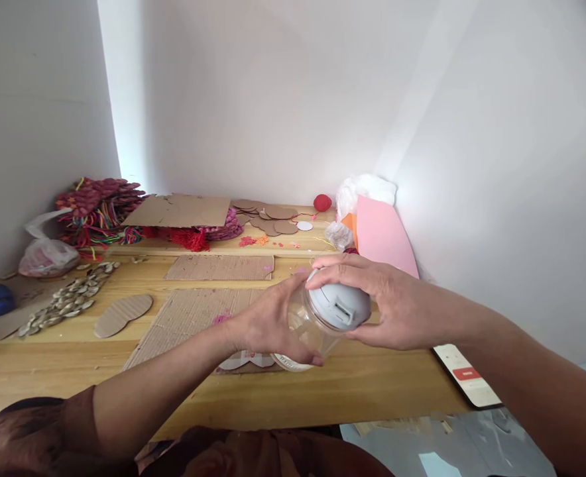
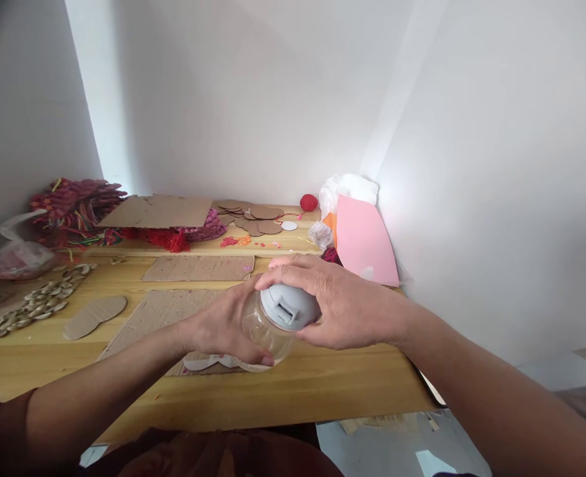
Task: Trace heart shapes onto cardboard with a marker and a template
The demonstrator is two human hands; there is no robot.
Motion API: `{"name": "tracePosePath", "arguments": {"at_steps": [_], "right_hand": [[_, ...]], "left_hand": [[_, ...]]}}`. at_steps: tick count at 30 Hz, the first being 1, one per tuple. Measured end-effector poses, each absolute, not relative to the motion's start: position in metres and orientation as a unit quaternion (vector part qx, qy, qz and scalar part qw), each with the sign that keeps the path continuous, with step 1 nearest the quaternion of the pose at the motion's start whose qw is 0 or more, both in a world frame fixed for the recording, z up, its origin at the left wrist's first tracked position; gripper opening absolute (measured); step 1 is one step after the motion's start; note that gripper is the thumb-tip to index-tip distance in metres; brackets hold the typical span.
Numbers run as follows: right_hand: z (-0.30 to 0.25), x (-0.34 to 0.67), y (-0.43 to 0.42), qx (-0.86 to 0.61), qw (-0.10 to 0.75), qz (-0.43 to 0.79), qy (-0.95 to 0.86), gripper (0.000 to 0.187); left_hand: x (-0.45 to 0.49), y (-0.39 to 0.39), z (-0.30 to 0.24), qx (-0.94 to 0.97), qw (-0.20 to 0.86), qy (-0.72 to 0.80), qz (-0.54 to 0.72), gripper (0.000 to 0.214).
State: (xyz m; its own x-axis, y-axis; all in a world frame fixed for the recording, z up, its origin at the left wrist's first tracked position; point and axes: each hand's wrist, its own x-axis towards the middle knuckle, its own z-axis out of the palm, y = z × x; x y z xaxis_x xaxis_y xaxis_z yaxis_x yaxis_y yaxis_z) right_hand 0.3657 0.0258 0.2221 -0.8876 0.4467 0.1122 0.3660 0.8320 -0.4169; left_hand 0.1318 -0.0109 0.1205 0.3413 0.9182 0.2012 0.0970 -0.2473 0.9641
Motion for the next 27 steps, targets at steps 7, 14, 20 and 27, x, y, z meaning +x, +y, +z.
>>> {"name": "tracePosePath", "arguments": {"at_steps": [7, 14, 20, 27], "right_hand": [[0.228, 0.389, 0.042, -0.296, 0.117, 0.095, -0.943, 0.091], [0.216, 0.354, 0.034, -0.437, 0.088, 0.213, -0.869, 0.107], [0.226, 0.355, 0.045, -0.288, 0.088, 0.224, -0.927, 0.103], [0.236, 0.371, 0.049, -0.213, 0.07, 0.098, -0.969, 0.1]], "left_hand": [[0.134, -0.007, 0.12, 0.673, 0.412, 0.46, 0.406, 0.11], [0.146, -0.007, 0.114, 0.682, 0.299, 0.532, 0.403, 0.117], [0.135, 0.002, 0.122, 0.716, 0.363, 0.437, 0.406, 0.111], [0.131, 0.009, 0.132, 0.716, 0.355, 0.461, 0.386, 0.107]]}}
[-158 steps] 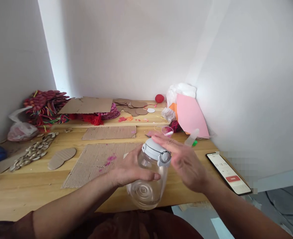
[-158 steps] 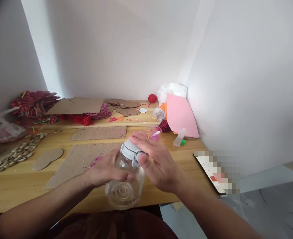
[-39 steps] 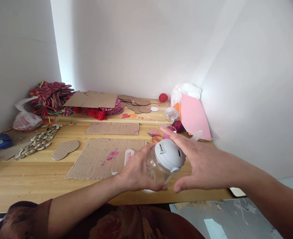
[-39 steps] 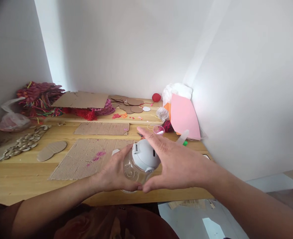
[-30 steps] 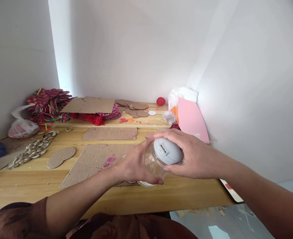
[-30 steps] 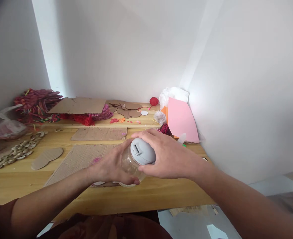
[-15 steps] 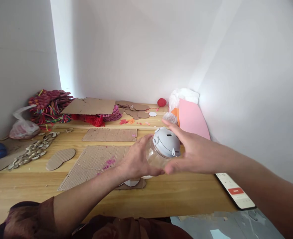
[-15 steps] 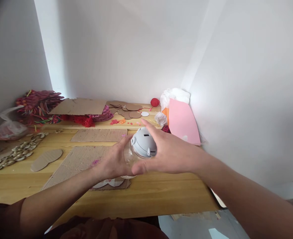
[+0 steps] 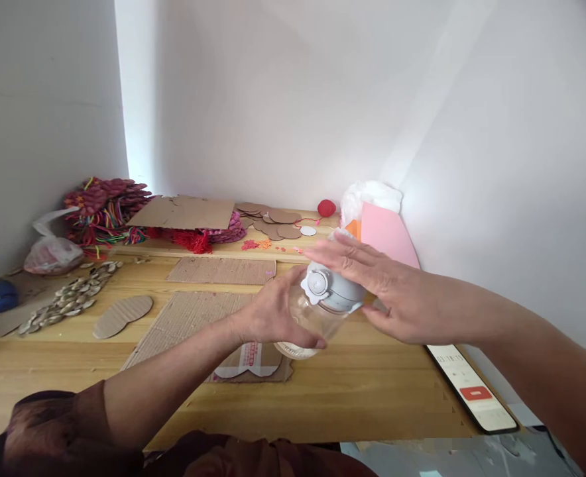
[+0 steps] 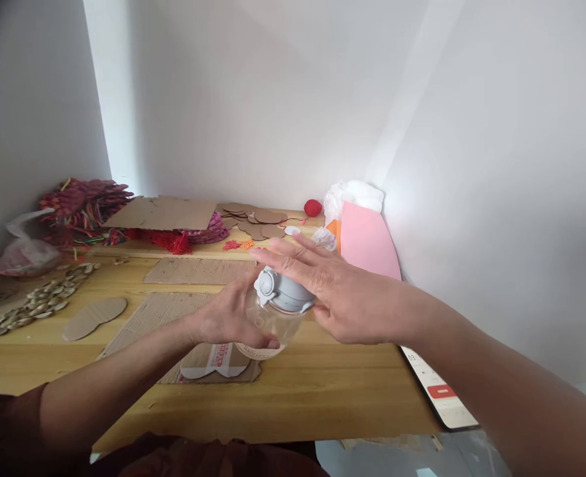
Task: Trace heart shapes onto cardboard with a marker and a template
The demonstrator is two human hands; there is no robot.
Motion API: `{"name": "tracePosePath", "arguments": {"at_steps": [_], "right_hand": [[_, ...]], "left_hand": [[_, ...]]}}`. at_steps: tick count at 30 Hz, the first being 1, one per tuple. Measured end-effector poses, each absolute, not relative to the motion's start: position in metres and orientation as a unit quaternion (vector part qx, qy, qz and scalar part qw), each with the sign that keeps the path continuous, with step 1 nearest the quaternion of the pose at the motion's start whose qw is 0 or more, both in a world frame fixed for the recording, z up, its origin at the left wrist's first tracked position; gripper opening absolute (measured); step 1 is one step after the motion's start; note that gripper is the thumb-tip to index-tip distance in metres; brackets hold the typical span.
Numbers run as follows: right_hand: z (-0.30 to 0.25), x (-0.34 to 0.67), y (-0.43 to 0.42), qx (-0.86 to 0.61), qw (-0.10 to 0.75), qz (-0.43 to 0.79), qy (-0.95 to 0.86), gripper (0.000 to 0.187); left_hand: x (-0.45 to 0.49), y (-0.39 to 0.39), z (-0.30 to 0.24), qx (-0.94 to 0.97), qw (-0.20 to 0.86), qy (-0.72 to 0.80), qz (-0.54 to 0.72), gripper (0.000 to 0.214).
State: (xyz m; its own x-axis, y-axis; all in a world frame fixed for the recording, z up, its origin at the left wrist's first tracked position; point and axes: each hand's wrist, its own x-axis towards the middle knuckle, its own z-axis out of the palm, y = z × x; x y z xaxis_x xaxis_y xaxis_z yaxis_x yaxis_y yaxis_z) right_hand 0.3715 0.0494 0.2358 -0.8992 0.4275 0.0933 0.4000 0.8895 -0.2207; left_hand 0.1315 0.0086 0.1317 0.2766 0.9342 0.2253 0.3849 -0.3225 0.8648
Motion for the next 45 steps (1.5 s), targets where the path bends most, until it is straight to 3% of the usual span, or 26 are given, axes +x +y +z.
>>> {"name": "tracePosePath", "arguments": {"at_steps": [2, 5, 6, 10, 12, 17, 19, 23, 25, 29, 35, 42, 45], "right_hand": [[0.232, 0.372, 0.047, -0.295, 0.088, 0.058, -0.95, 0.107], [0.227, 0.363, 0.043, -0.377, 0.065, 0.123, -0.916, 0.138], [0.226, 0.357, 0.042, -0.394, 0.06, 0.156, -0.904, 0.139], [0.22, 0.335, 0.05, -0.474, 0.087, 0.206, -0.852, 0.108], [0.216, 0.332, 0.058, -0.471, 0.079, 0.218, -0.851, 0.108], [0.209, 0.349, 0.077, -0.206, 0.101, 0.189, -0.955, 0.106], [0.208, 0.356, 0.081, -0.174, 0.134, 0.156, -0.963, 0.11], [0.212, 0.354, 0.077, -0.296, 0.126, 0.168, -0.932, 0.14], [0.212, 0.345, 0.072, -0.378, 0.093, 0.185, -0.902, 0.133], [0.211, 0.332, 0.066, -0.457, 0.071, 0.175, -0.869, 0.1], [0.239, 0.35, 0.067, -0.242, 0.134, 0.085, -0.957, 0.092], [0.234, 0.388, 0.069, -0.349, 0.212, 0.213, -0.888, 0.089], [0.209, 0.403, 0.072, -0.394, 0.298, 0.277, -0.824, 0.083]], "left_hand": [[0.134, 0.008, 0.129, 0.697, 0.319, 0.511, 0.388, 0.113], [0.14, 0.007, 0.124, 0.695, 0.276, 0.541, 0.385, 0.116], [0.142, 0.007, 0.123, 0.697, 0.264, 0.549, 0.378, 0.116], [0.146, 0.007, 0.119, 0.705, 0.213, 0.575, 0.358, 0.113], [0.145, 0.007, 0.117, 0.706, 0.214, 0.576, 0.352, 0.111], [0.137, 0.011, 0.116, 0.676, 0.287, 0.577, 0.359, 0.11], [0.134, 0.011, 0.117, 0.666, 0.295, 0.577, 0.369, 0.111], [0.134, 0.012, 0.116, 0.683, 0.257, 0.572, 0.375, 0.112], [0.135, 0.013, 0.114, 0.694, 0.235, 0.569, 0.373, 0.111], [0.134, 0.014, 0.113, 0.706, 0.235, 0.558, 0.368, 0.112], [0.122, 0.018, 0.114, 0.701, 0.314, 0.523, 0.369, 0.113], [0.112, 0.028, 0.109, 0.726, 0.23, 0.538, 0.361, 0.12], [0.109, 0.032, 0.114, 0.737, 0.209, 0.537, 0.353, 0.115]]}}
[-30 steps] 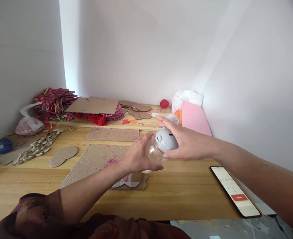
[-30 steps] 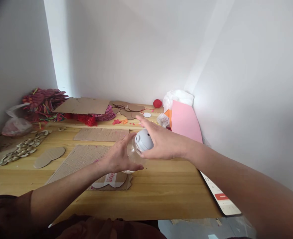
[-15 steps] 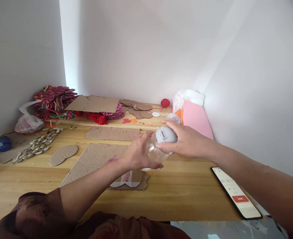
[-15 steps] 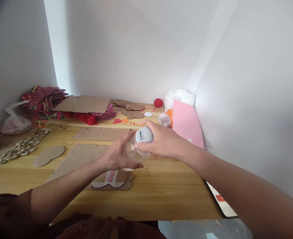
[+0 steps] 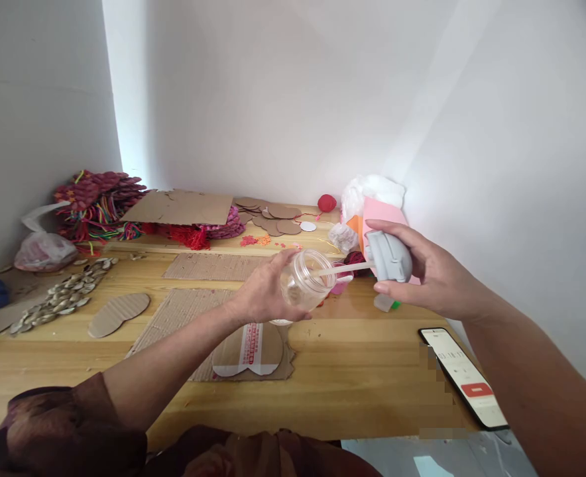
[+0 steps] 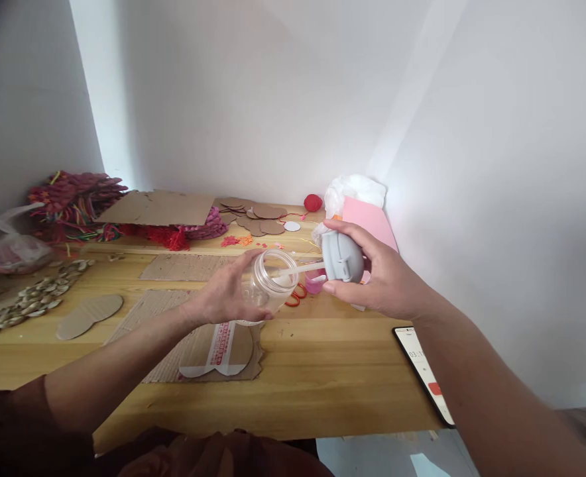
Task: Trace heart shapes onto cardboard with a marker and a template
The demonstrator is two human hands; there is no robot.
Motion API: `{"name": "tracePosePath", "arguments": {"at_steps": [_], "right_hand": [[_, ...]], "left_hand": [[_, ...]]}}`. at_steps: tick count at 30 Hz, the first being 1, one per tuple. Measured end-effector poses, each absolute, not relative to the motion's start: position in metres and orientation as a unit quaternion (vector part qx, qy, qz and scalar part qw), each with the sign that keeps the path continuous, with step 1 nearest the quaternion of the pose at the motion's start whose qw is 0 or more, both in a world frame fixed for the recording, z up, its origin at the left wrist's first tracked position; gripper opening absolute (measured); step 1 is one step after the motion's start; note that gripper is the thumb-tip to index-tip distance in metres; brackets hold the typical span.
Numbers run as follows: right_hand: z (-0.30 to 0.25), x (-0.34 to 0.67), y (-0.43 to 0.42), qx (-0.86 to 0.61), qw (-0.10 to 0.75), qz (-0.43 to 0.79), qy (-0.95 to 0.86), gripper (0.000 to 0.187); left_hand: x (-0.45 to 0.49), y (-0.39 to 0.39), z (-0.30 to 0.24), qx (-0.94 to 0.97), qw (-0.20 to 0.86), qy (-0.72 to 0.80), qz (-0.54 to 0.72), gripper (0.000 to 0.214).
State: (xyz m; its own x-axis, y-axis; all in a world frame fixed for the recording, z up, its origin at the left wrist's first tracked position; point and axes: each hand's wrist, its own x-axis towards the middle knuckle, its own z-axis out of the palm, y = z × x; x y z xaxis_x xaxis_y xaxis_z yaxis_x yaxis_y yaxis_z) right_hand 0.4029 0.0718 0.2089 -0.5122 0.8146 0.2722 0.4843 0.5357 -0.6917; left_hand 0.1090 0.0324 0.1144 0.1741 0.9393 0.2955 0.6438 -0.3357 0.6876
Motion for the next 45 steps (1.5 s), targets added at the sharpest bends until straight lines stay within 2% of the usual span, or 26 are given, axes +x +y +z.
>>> {"name": "tracePosePath", "arguments": {"at_steps": [6, 11, 18, 21, 28, 37, 40, 45], "right_hand": [[0.159, 0.415, 0.076, -0.438, 0.441, 0.398, -0.674, 0.072], [0.127, 0.41, 0.076, -0.44, 0.515, 0.51, -0.53, 0.068], [0.097, 0.416, 0.069, -0.412, 0.621, 0.535, -0.397, 0.061], [0.084, 0.42, 0.068, -0.414, 0.64, 0.521, -0.384, 0.056], [0.054, 0.421, 0.071, -0.409, 0.671, 0.508, -0.354, 0.057], [0.034, 0.42, 0.074, -0.393, 0.682, 0.503, -0.358, 0.066], [0.032, 0.42, 0.073, -0.39, 0.679, 0.508, -0.359, 0.064], [0.029, 0.421, 0.072, -0.396, 0.672, 0.513, -0.358, 0.058]], "left_hand": [[0.107, 0.048, 0.119, 0.739, 0.186, 0.562, 0.321, 0.114], [0.11, 0.067, 0.118, 0.752, 0.172, 0.558, 0.308, 0.108], [0.117, 0.092, 0.122, 0.772, 0.137, 0.568, 0.251, 0.108], [0.119, 0.105, 0.121, 0.775, 0.124, 0.577, 0.226, 0.111], [0.125, 0.127, 0.12, 0.788, 0.111, 0.576, 0.185, 0.113], [0.134, 0.137, 0.121, 0.802, 0.108, 0.56, 0.18, 0.111], [0.135, 0.142, 0.12, 0.81, 0.109, 0.546, 0.184, 0.108], [0.138, 0.149, 0.122, 0.806, 0.1, 0.559, 0.167, 0.116]]}}
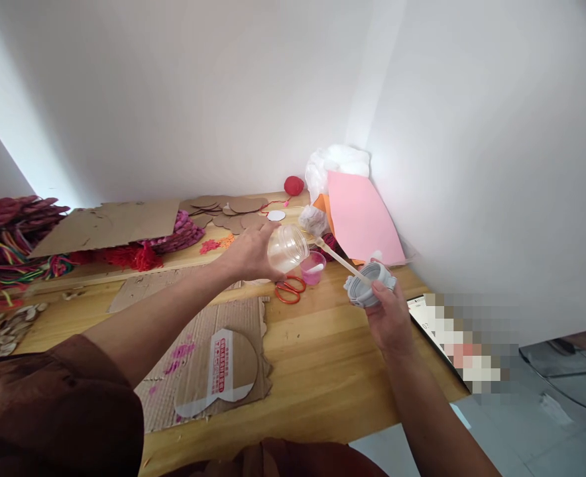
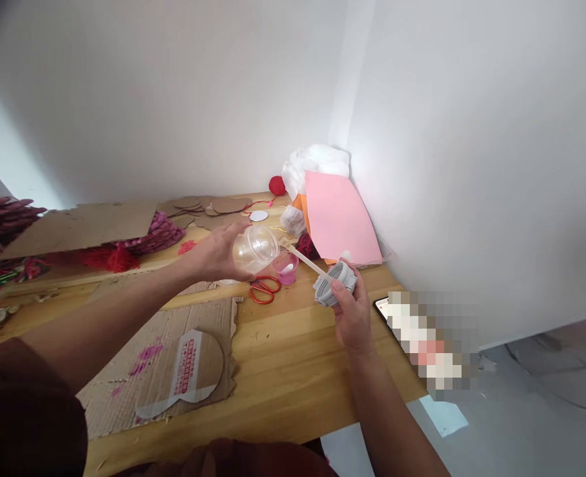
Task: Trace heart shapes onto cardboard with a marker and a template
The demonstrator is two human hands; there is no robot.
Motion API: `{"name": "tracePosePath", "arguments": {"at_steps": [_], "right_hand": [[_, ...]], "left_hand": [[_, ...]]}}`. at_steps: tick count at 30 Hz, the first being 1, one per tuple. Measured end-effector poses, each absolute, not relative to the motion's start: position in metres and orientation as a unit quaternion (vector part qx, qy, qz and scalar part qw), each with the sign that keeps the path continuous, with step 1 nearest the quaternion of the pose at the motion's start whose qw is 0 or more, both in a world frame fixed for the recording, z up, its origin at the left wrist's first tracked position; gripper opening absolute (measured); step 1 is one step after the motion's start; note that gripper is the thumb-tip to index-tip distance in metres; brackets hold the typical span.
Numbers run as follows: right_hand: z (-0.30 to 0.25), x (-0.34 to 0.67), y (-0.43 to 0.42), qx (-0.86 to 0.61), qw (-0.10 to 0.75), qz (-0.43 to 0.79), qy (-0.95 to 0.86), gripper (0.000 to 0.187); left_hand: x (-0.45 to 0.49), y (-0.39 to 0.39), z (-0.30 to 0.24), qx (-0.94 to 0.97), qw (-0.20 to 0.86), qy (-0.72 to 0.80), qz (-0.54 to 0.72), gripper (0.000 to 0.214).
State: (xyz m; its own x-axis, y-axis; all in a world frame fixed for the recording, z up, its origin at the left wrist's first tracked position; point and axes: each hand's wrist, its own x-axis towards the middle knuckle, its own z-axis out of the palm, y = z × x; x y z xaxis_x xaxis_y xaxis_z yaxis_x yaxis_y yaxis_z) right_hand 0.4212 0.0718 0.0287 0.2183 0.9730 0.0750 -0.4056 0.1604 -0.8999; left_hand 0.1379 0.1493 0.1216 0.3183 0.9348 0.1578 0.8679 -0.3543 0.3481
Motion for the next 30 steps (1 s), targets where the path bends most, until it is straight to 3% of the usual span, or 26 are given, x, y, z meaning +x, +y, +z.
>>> {"name": "tracePosePath", "arguments": {"at_steps": [30], "right_hand": [[0.026, 0.418, 0.07, -0.401, 0.667, 0.519, -0.352, 0.055]], "left_hand": [[0.146, 0.155, 0.129, 0.821, 0.026, 0.564, 0.086, 0.116]]}}
